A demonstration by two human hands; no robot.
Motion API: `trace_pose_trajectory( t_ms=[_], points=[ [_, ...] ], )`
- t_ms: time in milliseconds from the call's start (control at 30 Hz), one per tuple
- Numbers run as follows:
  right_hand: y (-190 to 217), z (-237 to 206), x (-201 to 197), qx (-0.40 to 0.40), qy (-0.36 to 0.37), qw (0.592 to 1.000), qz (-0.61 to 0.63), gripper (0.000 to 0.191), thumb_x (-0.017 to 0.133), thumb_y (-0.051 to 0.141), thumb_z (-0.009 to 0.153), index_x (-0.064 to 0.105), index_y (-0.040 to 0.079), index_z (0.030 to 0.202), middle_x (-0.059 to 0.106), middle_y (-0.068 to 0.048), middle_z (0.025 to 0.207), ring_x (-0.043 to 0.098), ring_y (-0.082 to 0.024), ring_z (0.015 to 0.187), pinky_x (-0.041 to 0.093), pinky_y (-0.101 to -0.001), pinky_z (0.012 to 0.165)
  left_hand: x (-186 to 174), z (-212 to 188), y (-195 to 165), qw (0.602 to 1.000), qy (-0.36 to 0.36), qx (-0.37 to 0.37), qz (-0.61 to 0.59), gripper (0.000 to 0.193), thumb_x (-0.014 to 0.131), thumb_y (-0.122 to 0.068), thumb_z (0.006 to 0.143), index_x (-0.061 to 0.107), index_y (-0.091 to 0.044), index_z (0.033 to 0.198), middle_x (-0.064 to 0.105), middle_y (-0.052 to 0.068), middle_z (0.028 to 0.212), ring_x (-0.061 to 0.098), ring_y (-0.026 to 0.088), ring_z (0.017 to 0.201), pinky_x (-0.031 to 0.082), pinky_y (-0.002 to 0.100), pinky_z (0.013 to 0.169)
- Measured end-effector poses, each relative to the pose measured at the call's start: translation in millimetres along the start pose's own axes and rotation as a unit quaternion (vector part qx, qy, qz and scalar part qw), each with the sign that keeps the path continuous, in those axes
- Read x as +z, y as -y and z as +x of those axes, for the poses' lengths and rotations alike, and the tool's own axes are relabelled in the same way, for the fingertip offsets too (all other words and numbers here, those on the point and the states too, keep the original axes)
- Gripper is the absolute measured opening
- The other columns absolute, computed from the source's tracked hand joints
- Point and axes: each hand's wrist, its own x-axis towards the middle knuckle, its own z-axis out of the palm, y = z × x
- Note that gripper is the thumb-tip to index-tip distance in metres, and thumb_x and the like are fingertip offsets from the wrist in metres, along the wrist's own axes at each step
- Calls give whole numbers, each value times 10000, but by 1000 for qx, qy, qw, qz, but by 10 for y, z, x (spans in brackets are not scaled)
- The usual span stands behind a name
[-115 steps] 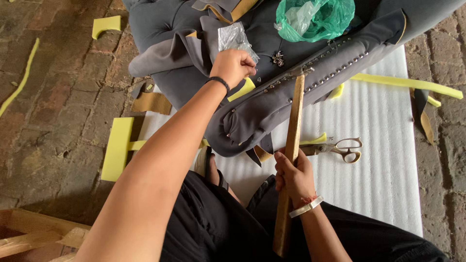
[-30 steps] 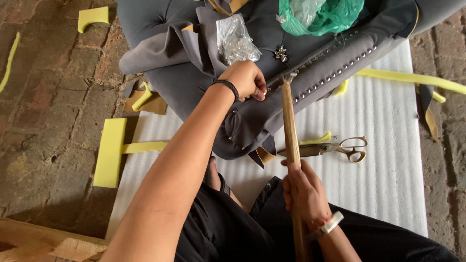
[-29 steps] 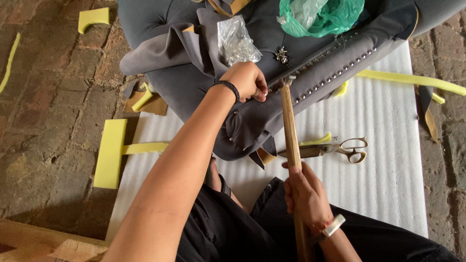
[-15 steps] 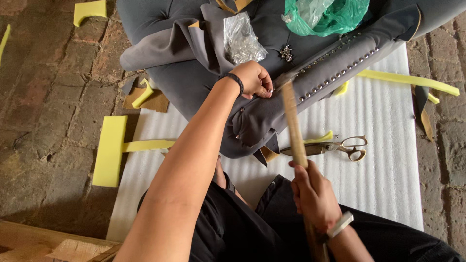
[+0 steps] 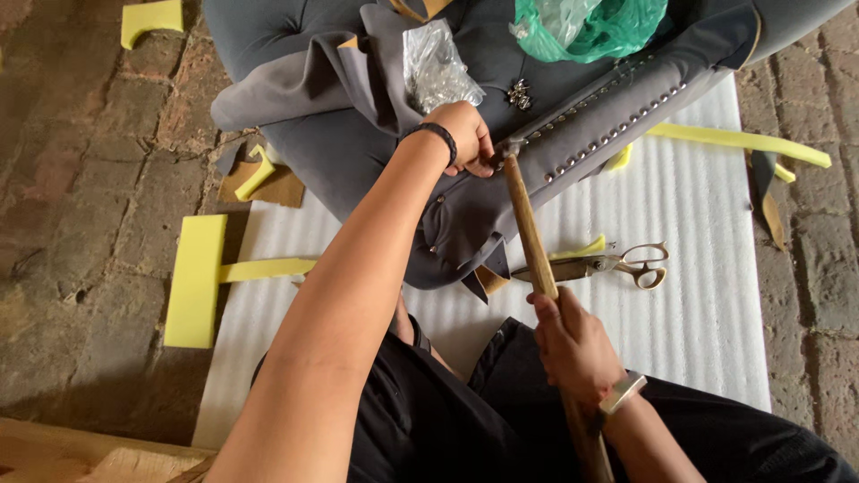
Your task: The person sits on the floor with a padded upholstered headboard panel across their lap and hammers decorative metal tacks along its edge using a hammer, placing each tack by hand before driving it in, working progressively along the rail.
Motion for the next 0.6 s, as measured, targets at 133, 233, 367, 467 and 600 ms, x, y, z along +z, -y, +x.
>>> trace_pose_trajectory(
  t_ms=[133, 233, 367, 467, 600],
  points=[
    [48, 6, 11, -11, -23, 1000, 5, 431, 461, 405, 1036, 617, 26, 1171, 522, -62, 564, 478, -145, 414, 403, -322, 388, -13, -23, 11, 999, 12, 36, 14, 216, 931, -188, 698, 826, -164, 885, 753, -5, 781, 692, 113, 648, 586, 292, 593],
    [81, 7, -1, 24, -13, 998, -56, 432, 487, 422, 1036, 630, 28, 1143, 543, -73, 578, 509, -157, 423, 436, -332, 397, -9, -19, 8, 999, 10, 40, 7, 219, 928, -162, 695, 821, -152, 886, 748, -5, 760, 678, 104, 627, 583, 304, 581],
    [35, 1, -39, -38, -27, 999, -3, 394, 448, 374, 1017, 638, 52, 1140, 544, -57, 582, 501, -142, 424, 438, -313, 398, -5, -16, -8, 998, 5, 53, 28, 233, 924, -151, 697, 814, -149, 902, 749, 21, 763, 673, 118, 607, 569, 305, 581],
    [-17, 37, -38, 11, 16, 995, -103, 404, 469, 389, 1017, 646, 38, 1110, 560, -58, 599, 537, -156, 435, 473, -334, 408, 7, -13, 21, 997, -11, 59, 54, 287, 936, -160, 682, 802, -149, 936, 753, 12, 782, 685, 118, 609, 570, 295, 589],
    [-6, 51, -9, 12, -8, 999, -36, 397, 466, 374, 1015, 635, 33, 1129, 542, -60, 592, 501, -149, 434, 447, -339, 406, 31, 93, 107, 996, 6, 87, 28, 277, 928, -135, 690, 836, -135, 951, 776, 7, 803, 692, 117, 625, 577, 295, 600]
  ],
)
